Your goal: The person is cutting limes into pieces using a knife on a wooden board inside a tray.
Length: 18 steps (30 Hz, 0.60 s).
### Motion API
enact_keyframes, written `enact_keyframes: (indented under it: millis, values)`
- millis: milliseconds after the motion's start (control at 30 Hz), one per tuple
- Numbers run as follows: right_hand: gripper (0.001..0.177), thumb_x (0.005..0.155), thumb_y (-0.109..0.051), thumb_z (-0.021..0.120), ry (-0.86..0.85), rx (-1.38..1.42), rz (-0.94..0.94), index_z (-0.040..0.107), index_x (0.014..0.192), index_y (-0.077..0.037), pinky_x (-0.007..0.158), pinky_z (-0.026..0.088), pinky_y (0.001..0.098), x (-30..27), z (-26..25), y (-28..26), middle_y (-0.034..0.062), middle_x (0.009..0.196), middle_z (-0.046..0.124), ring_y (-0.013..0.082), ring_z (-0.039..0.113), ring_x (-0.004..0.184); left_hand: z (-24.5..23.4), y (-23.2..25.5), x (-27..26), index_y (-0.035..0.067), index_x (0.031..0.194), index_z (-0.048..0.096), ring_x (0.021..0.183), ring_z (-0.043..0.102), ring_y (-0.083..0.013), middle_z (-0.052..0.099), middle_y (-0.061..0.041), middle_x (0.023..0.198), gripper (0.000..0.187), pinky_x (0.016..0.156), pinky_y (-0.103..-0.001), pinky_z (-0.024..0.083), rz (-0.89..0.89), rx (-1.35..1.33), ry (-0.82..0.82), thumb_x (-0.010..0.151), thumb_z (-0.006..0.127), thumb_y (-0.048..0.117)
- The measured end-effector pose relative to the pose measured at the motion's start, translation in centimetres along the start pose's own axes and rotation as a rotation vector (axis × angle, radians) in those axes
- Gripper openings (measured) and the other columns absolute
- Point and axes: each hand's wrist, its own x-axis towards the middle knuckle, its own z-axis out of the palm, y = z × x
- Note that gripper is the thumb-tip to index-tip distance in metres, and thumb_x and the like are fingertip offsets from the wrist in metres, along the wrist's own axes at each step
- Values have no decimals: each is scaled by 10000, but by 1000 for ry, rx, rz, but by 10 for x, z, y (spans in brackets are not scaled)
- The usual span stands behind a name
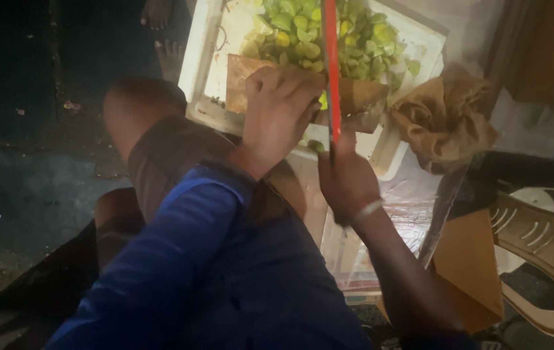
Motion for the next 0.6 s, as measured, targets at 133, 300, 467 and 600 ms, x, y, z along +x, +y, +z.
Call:
enact_keyframes:
  millis: [133,300,467,600]
  values:
    - [366,969,-256,522,-267,-29,143,353,1195,-23,661,495,634,-45,-43,-4,317,710,669,531,666,713,-2,1,2,152,1236,658,1205,569,-234,679,13,1225,408,1039,-454,342,-11,-34,0,855,805,139]
    - [386,967,-213,499,-188,13,11,339,1239,10,638,499,628,-37,-18,9,316,726,665,533,658,701,0,0,4,164,1217,680,1166,590,-234,696,14,1198,366,1007,-470,338,-53,-27,-26,870,793,168]
    - [281,1044,-241,476,20,-148,-31,418,1155,10,663,519,598,15,45,6,318,804,671,511,665,721,0,-3,3,172,1218,709,1142,587,-261,702,-7,1174,343,976,-496,328,-93,17,-82,882,777,194]
    - [345,1061,-285,492,22,-110,49,427,1148,43,670,526,600,19,43,11,320,769,669,521,658,731,4,-2,-3,159,1205,688,1210,561,-277,690,-22,1229,345,1021,-481,340,-49,4,-38,875,780,199]
